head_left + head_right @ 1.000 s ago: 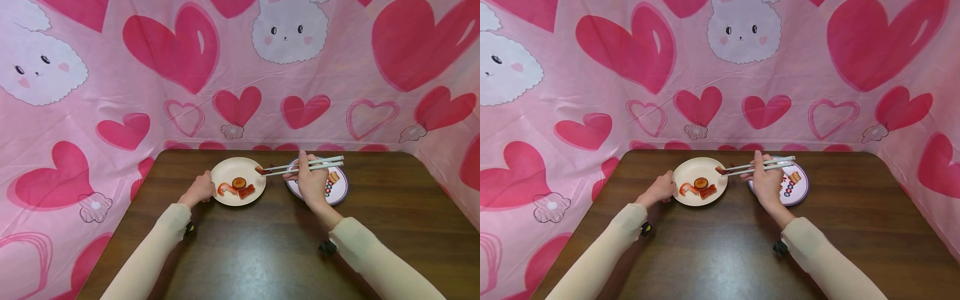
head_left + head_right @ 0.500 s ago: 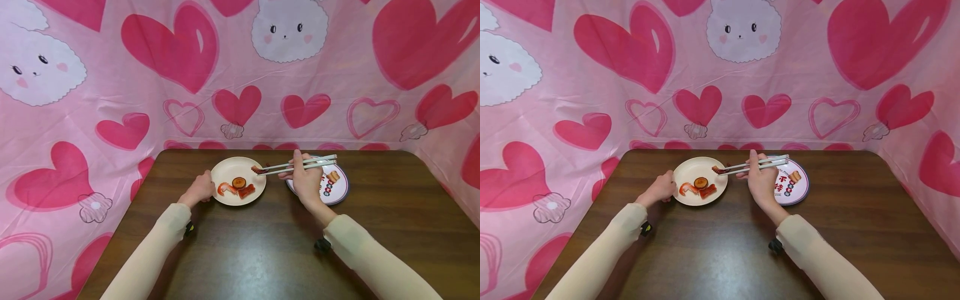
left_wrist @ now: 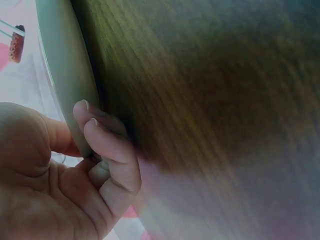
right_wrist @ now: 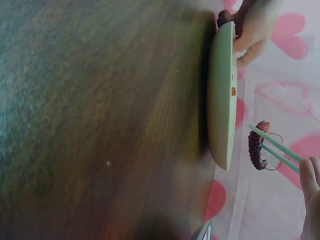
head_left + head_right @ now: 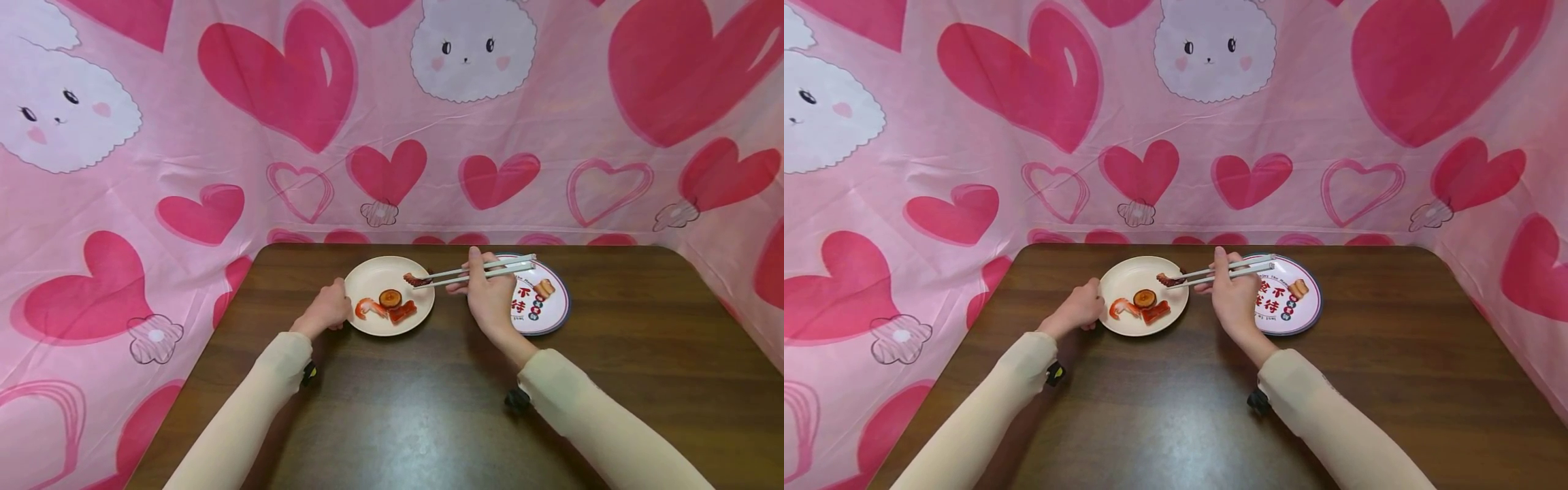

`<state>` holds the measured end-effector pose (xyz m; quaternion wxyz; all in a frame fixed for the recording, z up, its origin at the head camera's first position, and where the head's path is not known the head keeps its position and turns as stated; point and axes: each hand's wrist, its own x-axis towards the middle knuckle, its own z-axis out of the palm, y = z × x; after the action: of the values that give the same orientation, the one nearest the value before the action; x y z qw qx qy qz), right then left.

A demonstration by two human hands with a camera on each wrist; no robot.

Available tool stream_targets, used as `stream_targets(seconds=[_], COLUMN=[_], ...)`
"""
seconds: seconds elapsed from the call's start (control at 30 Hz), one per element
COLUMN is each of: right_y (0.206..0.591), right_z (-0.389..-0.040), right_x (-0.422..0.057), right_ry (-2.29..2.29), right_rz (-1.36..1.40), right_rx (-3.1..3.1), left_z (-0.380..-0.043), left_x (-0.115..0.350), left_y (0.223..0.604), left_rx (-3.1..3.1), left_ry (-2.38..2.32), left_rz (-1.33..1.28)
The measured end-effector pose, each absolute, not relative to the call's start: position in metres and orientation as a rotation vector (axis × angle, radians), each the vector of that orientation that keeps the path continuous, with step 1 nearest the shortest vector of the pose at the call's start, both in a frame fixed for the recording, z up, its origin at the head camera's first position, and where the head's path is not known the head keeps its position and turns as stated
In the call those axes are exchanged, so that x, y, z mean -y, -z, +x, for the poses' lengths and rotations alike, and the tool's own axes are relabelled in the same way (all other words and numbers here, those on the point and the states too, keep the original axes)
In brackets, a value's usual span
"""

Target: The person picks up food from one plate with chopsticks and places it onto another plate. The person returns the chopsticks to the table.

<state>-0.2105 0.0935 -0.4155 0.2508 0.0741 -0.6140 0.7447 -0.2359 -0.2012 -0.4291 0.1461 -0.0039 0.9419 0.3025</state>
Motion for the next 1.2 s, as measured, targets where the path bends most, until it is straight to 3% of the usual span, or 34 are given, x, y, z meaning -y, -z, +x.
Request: stream_targets(seconds=[1.2], right_y=[0.427], right_z=[-0.219], right_x=[-0.075], right_ry=[-2.042], right_rz=[0.106], right_rx=[1.787], left_z=[-0.238], left_x=[0.201], left_y=[0.432], left_rx=[-2.710], left_ry=[-0.848], left_rz=[-0.033])
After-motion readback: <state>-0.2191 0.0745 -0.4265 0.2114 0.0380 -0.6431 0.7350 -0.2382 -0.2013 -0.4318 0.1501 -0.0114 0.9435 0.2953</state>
